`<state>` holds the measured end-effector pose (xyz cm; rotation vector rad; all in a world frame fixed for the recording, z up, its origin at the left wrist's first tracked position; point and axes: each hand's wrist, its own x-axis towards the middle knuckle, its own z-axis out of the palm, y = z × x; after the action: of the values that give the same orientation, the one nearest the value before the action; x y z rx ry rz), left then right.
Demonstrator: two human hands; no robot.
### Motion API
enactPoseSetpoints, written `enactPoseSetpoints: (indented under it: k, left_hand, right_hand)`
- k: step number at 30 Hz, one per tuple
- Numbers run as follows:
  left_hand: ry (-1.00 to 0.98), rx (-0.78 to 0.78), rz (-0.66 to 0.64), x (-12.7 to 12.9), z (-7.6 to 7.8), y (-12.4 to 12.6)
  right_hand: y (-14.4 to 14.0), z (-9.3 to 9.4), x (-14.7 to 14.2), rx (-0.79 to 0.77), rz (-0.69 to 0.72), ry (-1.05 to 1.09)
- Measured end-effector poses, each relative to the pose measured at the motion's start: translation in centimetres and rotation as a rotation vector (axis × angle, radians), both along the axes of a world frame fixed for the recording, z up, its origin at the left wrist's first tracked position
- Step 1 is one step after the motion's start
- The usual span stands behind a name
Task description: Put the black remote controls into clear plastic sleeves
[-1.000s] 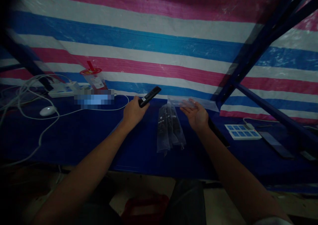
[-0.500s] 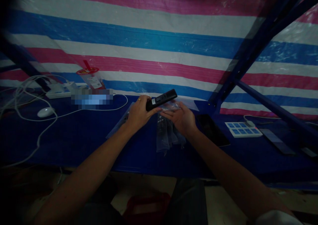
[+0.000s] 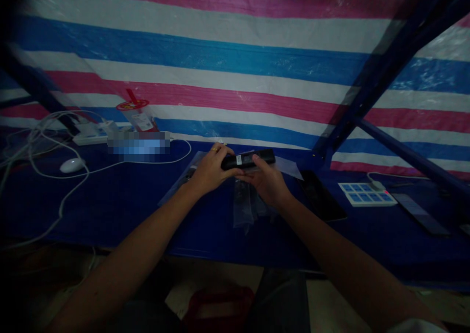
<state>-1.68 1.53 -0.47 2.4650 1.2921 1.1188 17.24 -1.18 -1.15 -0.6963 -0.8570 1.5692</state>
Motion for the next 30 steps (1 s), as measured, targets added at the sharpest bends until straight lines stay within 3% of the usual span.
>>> enactPoseSetpoints:
  k: [2,5,8,12,14,21,30]
  left_hand:
    - [-0.094,-0.017,-0.051,0.1,-0.1,0.2]
    - [-0.279,-0.109,0.004,0.2,-0.3,0.6]
    - [-0.392,-0.308,0.047,0.0,-0.4,1.0]
    - [-0.426,-0.639,-0.068,-0.5,0.2,0.6]
    - [-0.504,-0.725,-0.114,-0.4,0.5,0.3]
    - [-0.756,-0.86,-0.162,0.1,0.5,0.3]
    - [-0.829,-0.895,-0.16,0.6,0.5,0.0]
  right_hand:
    - [0.1,0.0,0.3,-0.022,-0.025,0.005]
    - [0.2,0.0,0.7,-0.031,-0.031,0.022]
    - [0.2,-0.1,0.7,-0.031,-0.042,0.033]
    - [0.0,-0.3,0.8,-0.044,-0.081,0.019]
    - [-0.1,-0.3,0.8,-0.031,-0.098,0.002]
    - [0.0,-0.2,0.8,-0.004,-0.15,-0.041]
    - [0.6,-0.3,1.2,-0.009,-0.155,-0.034]
